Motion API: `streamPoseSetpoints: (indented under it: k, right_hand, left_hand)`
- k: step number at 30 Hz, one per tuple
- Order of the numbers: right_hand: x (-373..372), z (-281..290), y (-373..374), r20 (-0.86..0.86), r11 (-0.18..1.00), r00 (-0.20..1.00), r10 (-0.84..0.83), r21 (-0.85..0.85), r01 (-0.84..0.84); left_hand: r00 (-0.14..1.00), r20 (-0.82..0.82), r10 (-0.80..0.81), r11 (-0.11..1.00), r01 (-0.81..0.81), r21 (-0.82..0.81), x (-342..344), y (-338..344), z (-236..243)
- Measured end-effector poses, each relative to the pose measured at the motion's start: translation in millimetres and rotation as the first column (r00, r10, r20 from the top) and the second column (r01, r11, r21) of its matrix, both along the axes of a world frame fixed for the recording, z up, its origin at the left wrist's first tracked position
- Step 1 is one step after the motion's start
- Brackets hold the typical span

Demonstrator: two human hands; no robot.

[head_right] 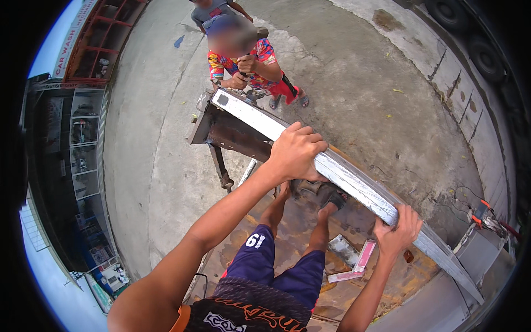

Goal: The person holds a long metal frame on a truck bed while another person hammers it. The person repositions the frame multiple times and uses a hammer to tap it into place. The frame is adjusted and aligned with the truck bed structure.

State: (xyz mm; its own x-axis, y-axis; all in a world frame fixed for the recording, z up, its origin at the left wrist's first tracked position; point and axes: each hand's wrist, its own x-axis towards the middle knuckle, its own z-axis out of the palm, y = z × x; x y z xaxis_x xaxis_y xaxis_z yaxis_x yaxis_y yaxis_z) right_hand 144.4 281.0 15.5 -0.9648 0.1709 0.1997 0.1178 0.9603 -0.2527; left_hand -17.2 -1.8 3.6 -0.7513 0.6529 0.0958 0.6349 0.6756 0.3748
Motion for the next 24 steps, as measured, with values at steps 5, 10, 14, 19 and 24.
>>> streamPoseSetpoints:
  k: [5, 10, 14, 19, 24]
  right_hand:
    - [-10.8, -0.8, 3.5, 0.037, 1.000, 0.999, -0.012, 0.011, 0.011]
    - [4.7, 2.1, -1.2, 0.051, 0.999, 0.998, -0.024, -0.037, 0.026]
    - [11.8, 2.0, -2.9, 0.059, 1.000, 0.998, -0.013, -0.015, 0.014]
    - [-3.1, -3.2, -0.6, 0.042, 1.000, 0.999, -0.015, -0.005, 0.016]
    - [3.6, 0.9, -5.2, -0.117, 0.999, 0.992, 0.052, -0.008, -0.053]
  left_hand:
    - [1.000, -0.002, -0.009, 1.000, 0.009, -0.010, -13.4, 5.4, -2.3]
    - [0.996, 0.011, 0.085, 0.993, -0.086, 0.079, 12.8, 3.1, -0.7]
    - [0.991, 0.022, 0.131, 0.985, -0.132, 0.111, 23.7, 1.2, 0.9]
    - [0.996, 0.061, 0.065, 0.997, -0.067, 0.026, 1.0, 2.5, -1.8]
    - [0.992, 0.023, 0.124, 0.986, -0.126, 0.112, 15.0, 6.1, 0.7]
